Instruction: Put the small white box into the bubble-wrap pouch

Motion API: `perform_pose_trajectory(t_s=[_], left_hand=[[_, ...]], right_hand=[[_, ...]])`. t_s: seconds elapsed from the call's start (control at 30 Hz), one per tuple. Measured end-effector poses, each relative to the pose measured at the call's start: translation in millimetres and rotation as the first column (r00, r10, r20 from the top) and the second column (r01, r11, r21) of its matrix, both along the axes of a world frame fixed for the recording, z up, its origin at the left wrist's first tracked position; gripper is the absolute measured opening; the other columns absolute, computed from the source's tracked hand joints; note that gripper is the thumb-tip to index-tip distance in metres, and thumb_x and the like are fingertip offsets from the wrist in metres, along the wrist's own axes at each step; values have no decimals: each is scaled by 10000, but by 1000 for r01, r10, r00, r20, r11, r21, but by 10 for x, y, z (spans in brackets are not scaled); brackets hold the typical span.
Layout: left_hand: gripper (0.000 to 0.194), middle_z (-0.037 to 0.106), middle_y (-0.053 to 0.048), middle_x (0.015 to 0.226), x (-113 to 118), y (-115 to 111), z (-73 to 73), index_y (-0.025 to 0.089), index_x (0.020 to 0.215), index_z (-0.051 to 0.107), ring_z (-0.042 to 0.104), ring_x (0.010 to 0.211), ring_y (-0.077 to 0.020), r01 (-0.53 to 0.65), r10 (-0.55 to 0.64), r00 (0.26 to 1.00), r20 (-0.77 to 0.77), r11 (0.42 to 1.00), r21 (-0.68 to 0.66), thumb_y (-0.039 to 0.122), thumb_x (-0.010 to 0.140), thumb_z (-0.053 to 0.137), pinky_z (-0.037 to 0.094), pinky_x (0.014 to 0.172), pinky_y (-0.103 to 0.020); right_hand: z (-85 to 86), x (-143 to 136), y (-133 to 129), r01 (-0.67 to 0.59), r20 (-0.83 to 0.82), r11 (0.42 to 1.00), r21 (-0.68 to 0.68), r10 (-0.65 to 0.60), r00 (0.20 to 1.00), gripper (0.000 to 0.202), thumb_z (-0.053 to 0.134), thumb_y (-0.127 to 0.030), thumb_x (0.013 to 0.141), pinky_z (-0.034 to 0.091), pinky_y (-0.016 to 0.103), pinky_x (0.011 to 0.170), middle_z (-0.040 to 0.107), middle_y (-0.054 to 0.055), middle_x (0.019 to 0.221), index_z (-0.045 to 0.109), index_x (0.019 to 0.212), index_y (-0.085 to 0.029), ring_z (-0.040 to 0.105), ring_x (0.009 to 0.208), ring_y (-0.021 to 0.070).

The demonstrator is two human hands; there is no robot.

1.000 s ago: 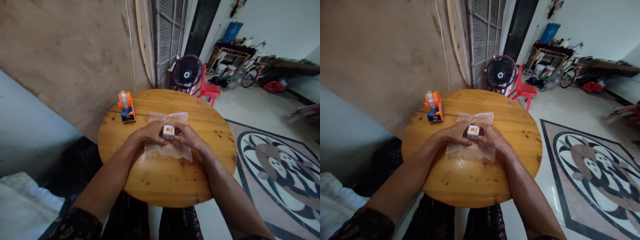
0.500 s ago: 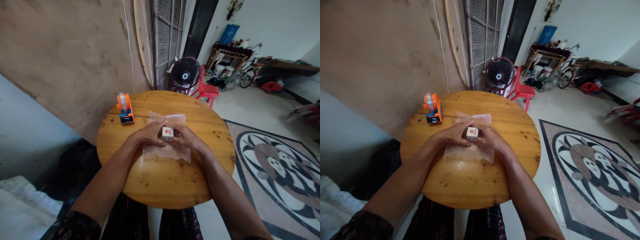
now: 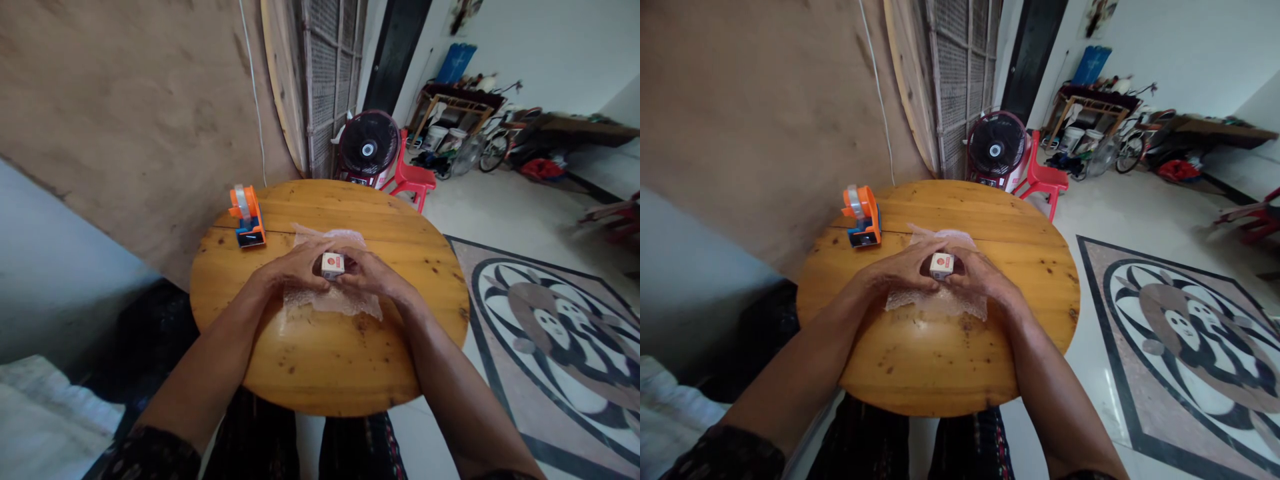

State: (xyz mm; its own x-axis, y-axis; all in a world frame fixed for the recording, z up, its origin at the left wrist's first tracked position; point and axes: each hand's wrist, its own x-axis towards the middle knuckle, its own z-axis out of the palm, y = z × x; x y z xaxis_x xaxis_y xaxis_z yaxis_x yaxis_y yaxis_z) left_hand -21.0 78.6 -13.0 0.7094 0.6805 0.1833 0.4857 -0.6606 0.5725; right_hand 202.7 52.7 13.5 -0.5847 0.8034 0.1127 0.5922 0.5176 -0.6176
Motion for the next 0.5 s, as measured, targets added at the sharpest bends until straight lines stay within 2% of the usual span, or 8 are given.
perform_pose_trajectory(t_s=[0.1,0.2,0.37,0.5], left_hand=[[849,449,-114,1459,4,-1,28,236,1432,378,405,1333,-361,-2,2,1000,-16,1000,1,342,649,688,324,1109,-536],[721,519,-87,1398,10,-11,74,241,1375,455,465,1281,-332,14,-14,1000,5,1000,3,269,678,633,367,1085,-507],[631,590,-83,1312,12,-41,140,225,1328,517,538,1206,-305,5,-4,999,37,1000,-23,295,712,639,425,1033,-462],[582,609,-89,1296,17,-59,171,210,1287,557,564,1170,-301,-42,42,999,7,999,-26,343,726,641,440,1011,-450]], right_hand=[[12,14,-5,-40,-15,999,-3,40,999,571,688,-236,750,487,378,900,669,73,1201,553,1304,-206,638,1021,229],[29,20,-19,-25,5,1000,-1,25,1000,551,678,-243,763,496,387,892,682,82,1173,556,1298,-195,646,1006,233],[45,60,-31,0,-43,999,-41,-2,999,535,679,-280,778,498,407,926,660,91,1216,564,1296,-207,640,1044,244],[15,134,-13,45,-124,991,-125,-61,990,486,626,-296,830,534,402,876,649,84,1218,551,1306,-231,646,1025,238]])
